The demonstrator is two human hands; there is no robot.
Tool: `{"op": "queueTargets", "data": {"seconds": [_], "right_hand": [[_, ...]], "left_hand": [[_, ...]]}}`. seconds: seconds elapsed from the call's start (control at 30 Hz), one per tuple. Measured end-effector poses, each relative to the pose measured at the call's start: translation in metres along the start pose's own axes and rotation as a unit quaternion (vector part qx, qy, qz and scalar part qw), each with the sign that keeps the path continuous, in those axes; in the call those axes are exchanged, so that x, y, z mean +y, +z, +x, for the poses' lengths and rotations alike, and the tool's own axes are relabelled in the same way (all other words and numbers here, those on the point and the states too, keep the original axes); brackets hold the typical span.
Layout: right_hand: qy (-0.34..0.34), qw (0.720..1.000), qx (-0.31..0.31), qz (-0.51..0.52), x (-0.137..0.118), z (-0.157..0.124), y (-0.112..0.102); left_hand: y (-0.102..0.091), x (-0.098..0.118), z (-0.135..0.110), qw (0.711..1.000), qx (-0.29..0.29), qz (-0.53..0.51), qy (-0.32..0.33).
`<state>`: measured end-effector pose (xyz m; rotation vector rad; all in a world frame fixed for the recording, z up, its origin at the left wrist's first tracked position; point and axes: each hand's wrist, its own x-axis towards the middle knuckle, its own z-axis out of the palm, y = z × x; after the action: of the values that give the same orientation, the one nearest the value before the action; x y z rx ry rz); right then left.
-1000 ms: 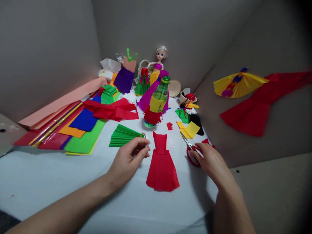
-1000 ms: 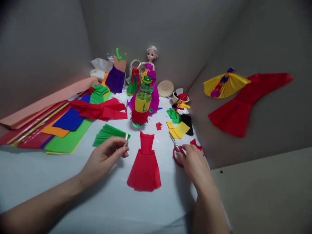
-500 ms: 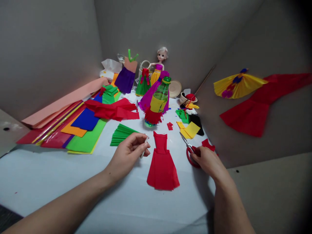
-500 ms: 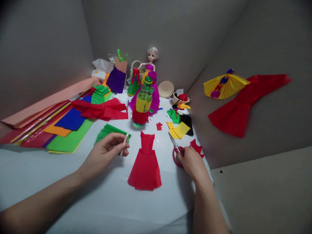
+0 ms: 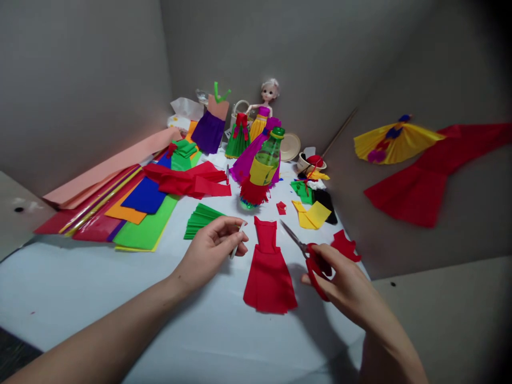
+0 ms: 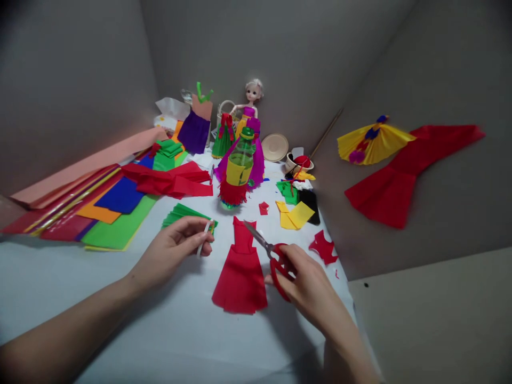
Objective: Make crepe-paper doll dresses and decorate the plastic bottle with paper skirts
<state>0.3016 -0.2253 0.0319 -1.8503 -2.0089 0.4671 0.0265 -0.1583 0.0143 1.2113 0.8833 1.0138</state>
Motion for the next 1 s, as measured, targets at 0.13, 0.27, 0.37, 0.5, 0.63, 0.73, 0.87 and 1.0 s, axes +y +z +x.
{"op": "queueTargets", "data": {"seconds": [0.13,0.27,0.37,0.5,0.63,0.73,0.87,1.0], "right_hand": [[-0.039,0.998,-0.047,0.003,-0.013,0.003,0.001],[-0.051,0.997,-0.064,-0.002,-0.018,0.004,0.001],[-0.044,0.997,-0.068,-0.002,-0.019,0.004,0.001],[-0.051,0.996,-0.077,-0.006,-0.021,0.006,0.0],[-0.06,0.995,-0.076,-0.017,-0.024,0.009,-0.001],[-0.062,0.995,-0.079,-0.022,-0.025,0.009,-0.001],[-0.059,0.994,-0.084,-0.038,-0.025,0.009,-0.003],[-0.062,0.993,-0.08,-0.053,-0.025,0.008,-0.004]], "left_hand": [[-0.002,-0.003,0.001,0.999,-0.034,-0.004,-0.001],[-0.002,-0.005,0.001,0.998,-0.057,-0.005,0.002],[-0.001,-0.005,0.001,0.997,-0.07,-0.017,0.002],[0.001,-0.004,-0.001,0.997,-0.077,-0.006,-0.001],[0.002,-0.002,-0.001,0.997,-0.077,0.014,-0.002],[0.003,-0.001,-0.002,0.997,-0.079,0.025,-0.004],[0.002,-0.003,-0.002,0.996,-0.086,0.03,0.001],[0.001,-0.004,-0.003,0.995,-0.096,0.026,-0.003]]}}
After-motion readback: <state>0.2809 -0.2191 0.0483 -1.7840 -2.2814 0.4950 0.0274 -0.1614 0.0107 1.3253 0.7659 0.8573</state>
